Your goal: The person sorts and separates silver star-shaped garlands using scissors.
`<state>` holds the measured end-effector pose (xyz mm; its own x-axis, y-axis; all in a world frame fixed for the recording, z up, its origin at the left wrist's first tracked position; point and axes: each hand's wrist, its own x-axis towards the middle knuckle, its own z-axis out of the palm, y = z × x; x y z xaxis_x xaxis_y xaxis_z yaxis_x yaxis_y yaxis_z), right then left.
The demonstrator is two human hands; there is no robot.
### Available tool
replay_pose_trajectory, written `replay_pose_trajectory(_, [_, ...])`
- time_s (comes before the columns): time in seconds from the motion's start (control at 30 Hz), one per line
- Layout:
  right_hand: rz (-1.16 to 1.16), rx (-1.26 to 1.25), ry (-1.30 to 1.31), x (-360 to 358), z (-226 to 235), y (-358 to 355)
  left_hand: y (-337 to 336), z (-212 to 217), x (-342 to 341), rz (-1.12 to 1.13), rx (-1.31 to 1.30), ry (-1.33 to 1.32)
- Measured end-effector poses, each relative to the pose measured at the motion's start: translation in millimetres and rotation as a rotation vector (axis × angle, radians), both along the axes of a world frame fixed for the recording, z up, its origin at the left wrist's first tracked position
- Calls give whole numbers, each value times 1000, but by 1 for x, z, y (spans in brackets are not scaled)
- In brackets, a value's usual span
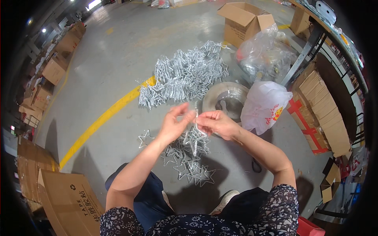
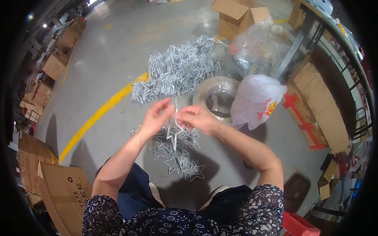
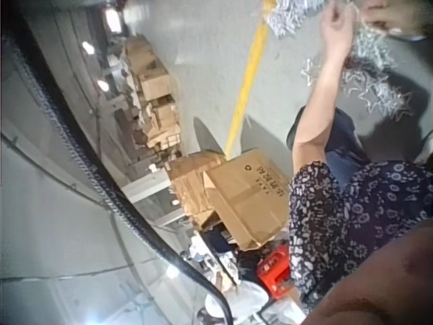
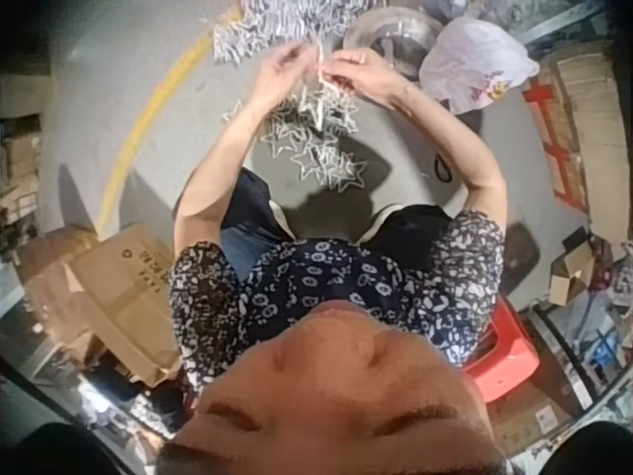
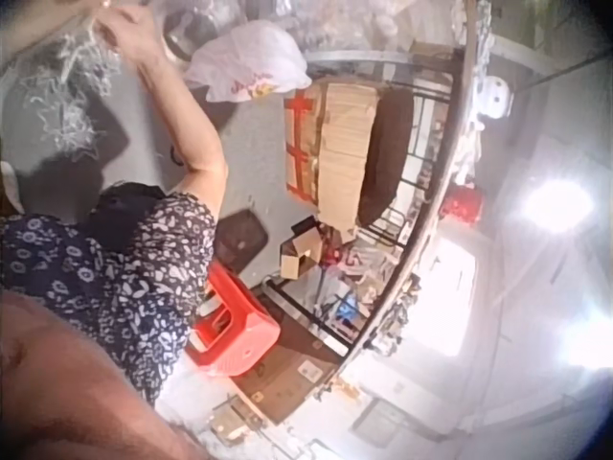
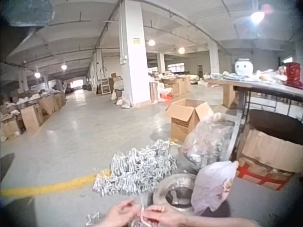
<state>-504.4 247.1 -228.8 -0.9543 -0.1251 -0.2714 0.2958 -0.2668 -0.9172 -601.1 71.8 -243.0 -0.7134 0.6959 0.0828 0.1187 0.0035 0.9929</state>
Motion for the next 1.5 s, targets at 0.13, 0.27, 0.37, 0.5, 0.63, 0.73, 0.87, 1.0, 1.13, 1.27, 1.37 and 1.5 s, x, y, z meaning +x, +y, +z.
replay_pose_trajectory(0.13, [-208, 70, -34, -1, 2, 1, -3, 14, 21, 201, -68, -81])
replay_pose_trajectory(0.27, [-325, 70, -27, -2, 9, -8, -7, 22, 38, 52, -147, 33])
replay_pose_trajectory(0.37, [-283, 146, 17, -5, 9, -6, -12, 19, 25, 59, -202, -71])
replay_pose_trajectory(0.5, [-364, 346, 294, -7, 6, 15, -17, 34, 11, 55, -120, -376])
replay_pose_trajectory(0.63, [-289, 433, 316, 1, 14, 5, -22, 36, 9, 17, -106, -536])
replay_pose_trajectory(0.73, [-82, 357, 158, 4, 2, 14, -20, 37, 8, -34, -93, -599])
replay_pose_trajectory(0.87, [-88, 408, 120, 11, 12, 7, -27, 41, 4, -130, -141, -613])
replay_pose_trajectory(1.0, [-154, 434, 80, 20, 16, -1, -24, 39, 16, -105, -252, 36])
replay_pose_trajectory(1.13, [-190, 525, 180, 24, 8, -7, -22, 50, 26, 42, -409, 602])
replay_pose_trajectory(1.27, [-195, 538, 192, 24, 10, -9, -22, 45, 26, 73, -383, 824])
replay_pose_trajectory(1.37, [-194, 542, 219, 25, 12, -10, -23, 42, 26, 74, -340, 914])
replay_pose_trajectory(1.5, [-194, 578, 223, 26, 16, -11, -22, 43, 29, 83, -287, 879])
